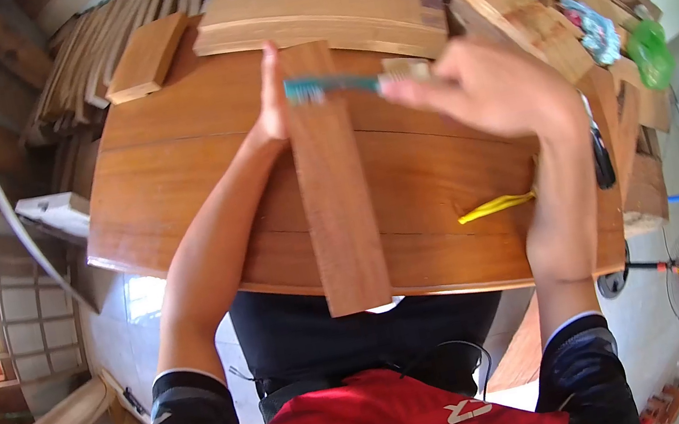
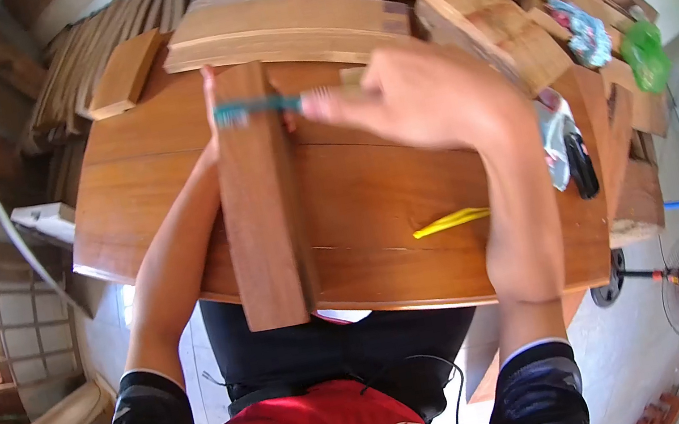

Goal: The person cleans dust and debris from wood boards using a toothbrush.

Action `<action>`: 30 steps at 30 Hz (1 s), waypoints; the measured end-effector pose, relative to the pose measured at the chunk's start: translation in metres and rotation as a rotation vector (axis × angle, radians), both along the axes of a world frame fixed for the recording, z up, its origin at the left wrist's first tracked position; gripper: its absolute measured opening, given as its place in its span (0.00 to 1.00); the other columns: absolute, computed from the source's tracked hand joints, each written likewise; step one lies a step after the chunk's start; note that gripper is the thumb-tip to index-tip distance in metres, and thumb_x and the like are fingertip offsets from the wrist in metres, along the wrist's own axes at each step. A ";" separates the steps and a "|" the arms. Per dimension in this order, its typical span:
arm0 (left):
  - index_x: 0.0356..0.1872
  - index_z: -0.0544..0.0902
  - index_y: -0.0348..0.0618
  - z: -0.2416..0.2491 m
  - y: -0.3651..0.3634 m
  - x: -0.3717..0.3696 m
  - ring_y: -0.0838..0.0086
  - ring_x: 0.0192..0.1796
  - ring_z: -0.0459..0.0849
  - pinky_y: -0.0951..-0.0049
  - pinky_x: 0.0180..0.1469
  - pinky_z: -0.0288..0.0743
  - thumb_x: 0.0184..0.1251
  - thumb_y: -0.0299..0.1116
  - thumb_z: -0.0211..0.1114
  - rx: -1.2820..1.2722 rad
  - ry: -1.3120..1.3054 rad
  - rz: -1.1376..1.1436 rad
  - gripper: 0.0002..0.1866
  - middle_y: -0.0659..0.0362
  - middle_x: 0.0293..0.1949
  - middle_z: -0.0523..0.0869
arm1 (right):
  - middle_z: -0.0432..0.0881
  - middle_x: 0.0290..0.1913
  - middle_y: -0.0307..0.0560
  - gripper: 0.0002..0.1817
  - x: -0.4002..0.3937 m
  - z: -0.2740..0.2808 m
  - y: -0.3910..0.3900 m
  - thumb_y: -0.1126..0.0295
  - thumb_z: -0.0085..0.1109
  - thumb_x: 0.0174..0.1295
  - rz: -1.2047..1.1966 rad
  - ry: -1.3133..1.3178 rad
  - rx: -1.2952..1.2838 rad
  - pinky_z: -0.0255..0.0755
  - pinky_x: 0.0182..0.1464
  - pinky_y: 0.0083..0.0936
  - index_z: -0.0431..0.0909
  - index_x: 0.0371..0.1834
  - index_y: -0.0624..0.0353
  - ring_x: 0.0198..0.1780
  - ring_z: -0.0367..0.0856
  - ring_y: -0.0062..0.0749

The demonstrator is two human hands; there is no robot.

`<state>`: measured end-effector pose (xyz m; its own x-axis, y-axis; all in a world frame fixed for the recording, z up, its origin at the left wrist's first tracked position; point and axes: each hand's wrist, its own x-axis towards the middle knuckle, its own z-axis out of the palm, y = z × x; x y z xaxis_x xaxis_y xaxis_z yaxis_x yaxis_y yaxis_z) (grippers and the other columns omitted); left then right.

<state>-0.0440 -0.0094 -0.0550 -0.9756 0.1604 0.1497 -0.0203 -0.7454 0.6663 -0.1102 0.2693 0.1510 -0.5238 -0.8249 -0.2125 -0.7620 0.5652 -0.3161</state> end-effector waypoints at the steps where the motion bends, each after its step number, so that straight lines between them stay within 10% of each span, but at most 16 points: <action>1: 0.55 0.83 0.37 0.003 0.003 -0.001 0.57 0.43 0.88 0.55 0.49 0.84 0.61 0.92 0.37 -0.033 -0.010 0.071 0.60 0.47 0.44 0.88 | 0.60 0.10 0.44 0.50 0.015 0.014 0.001 0.22 0.53 0.68 0.125 -0.011 0.067 0.54 0.22 0.40 0.69 0.08 0.63 0.15 0.63 0.34; 4: 0.42 0.81 0.37 0.016 0.022 -0.002 0.46 0.34 0.86 0.48 0.38 0.83 0.56 0.95 0.30 -0.287 -0.108 0.379 0.61 0.37 0.35 0.86 | 0.62 0.10 0.48 0.51 0.019 0.008 0.003 0.20 0.52 0.66 0.169 -0.033 0.031 0.59 0.25 0.42 0.70 0.10 0.64 0.17 0.65 0.40; 14: 0.44 0.82 0.38 0.006 0.015 -0.006 0.52 0.35 0.87 0.52 0.40 0.83 0.56 0.95 0.28 -0.369 -0.077 0.391 0.62 0.42 0.36 0.87 | 0.58 0.13 0.39 0.49 0.010 -0.012 -0.021 0.23 0.53 0.69 -0.154 0.136 -0.149 0.57 0.26 0.35 0.70 0.11 0.63 0.19 0.61 0.28; 15: 0.45 0.83 0.37 0.003 0.015 -0.008 0.53 0.36 0.87 0.52 0.41 0.83 0.55 0.95 0.28 -0.369 -0.085 0.405 0.63 0.43 0.35 0.87 | 0.67 0.13 0.50 0.52 0.000 -0.018 -0.021 0.19 0.52 0.65 -0.181 0.184 -0.230 0.66 0.28 0.40 0.73 0.14 0.67 0.19 0.71 0.47; 18: 0.45 0.84 0.34 -0.033 -0.004 -0.024 0.55 0.36 0.87 0.53 0.42 0.83 0.55 0.95 0.28 -0.369 -0.109 0.435 0.65 0.45 0.34 0.86 | 0.68 0.13 0.52 0.52 0.004 0.002 -0.009 0.19 0.51 0.65 -0.006 0.062 0.027 0.68 0.30 0.41 0.73 0.14 0.68 0.20 0.72 0.49; 25: 0.43 0.84 0.36 0.030 0.023 0.004 0.56 0.36 0.87 0.55 0.43 0.83 0.58 0.94 0.30 -0.513 -0.049 0.413 0.62 0.47 0.33 0.86 | 0.56 0.14 0.38 0.46 0.006 0.008 -0.005 0.27 0.56 0.70 -0.050 0.031 0.080 0.53 0.26 0.35 0.71 0.14 0.63 0.21 0.56 0.29; 30: 0.40 0.83 0.38 0.053 0.028 0.012 0.57 0.33 0.87 0.56 0.40 0.83 0.62 0.92 0.29 -0.529 -0.029 0.417 0.59 0.47 0.32 0.85 | 0.58 0.13 0.48 0.51 0.001 -0.002 0.000 0.21 0.55 0.65 -0.087 0.077 -0.058 0.57 0.25 0.41 0.71 0.14 0.66 0.18 0.61 0.37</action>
